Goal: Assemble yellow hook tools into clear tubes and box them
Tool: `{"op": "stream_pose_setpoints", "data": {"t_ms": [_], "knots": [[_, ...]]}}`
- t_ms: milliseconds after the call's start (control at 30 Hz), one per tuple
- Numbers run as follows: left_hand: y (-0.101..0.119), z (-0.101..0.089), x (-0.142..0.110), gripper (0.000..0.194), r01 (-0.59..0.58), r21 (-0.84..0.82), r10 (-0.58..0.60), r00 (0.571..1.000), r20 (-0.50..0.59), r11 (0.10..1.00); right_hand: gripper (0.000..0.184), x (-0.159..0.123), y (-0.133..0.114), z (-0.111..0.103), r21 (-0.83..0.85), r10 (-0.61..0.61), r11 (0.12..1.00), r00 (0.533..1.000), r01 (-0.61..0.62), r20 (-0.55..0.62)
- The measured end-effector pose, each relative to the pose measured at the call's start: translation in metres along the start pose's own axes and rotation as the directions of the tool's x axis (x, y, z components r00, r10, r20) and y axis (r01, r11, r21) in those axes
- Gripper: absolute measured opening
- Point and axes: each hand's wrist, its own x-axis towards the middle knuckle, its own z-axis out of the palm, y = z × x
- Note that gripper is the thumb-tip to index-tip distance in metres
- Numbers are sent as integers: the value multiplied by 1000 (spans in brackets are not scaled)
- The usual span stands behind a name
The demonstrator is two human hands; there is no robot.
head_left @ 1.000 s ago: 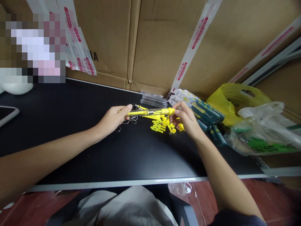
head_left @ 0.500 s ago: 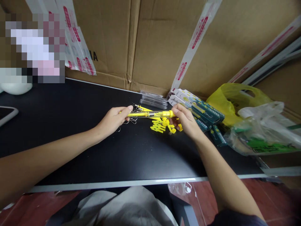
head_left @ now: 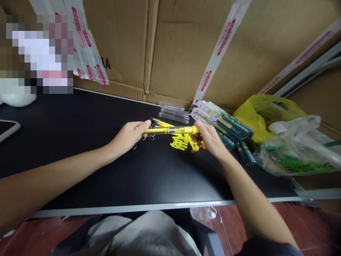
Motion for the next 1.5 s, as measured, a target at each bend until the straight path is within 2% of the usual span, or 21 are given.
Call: {"op": "stream_pose_setpoints", "data": {"t_ms": [133, 233, 367, 533, 667, 1033, 1267, 1500], "knots": [[2, 1, 0, 45, 14, -41, -14, 1000, -6, 999, 33, 0, -1, -3, 167, -13, 986, 1000, 12, 6], [5, 1, 0, 44, 54, -94, -54, 999, 1, 994, 37, 0, -3, -5, 232, -64, 971, 996, 48, 61], [9, 1, 0, 41, 96, -168, -87, 994, 64, 981, 31, 1, -2, -8, 226, -95, 971, 994, 80, 56], [9, 1, 1, 31, -46, -156, 69, 987, 143, 987, 29, 4, 1, -13, 247, -114, 963, 993, 108, 9], [9, 2, 2, 29, -78, -144, 97, 987, 130, 987, 29, 5, 2, -15, 258, -136, 957, 991, 133, -5], [6, 3, 3, 39, -60, -172, 81, 990, 116, 983, 27, 5, 3, -13, 292, -67, 954, 998, 67, -12], [4, 4, 4, 47, -28, -218, 53, 993, 109, 975, 27, 6, 5, -14, 243, -128, 962, 992, 124, 2], [3, 3, 4, 44, -27, -217, 51, 993, 105, 976, 24, 6, 4, -13, 227, -222, 950, 975, 215, 2]]}}
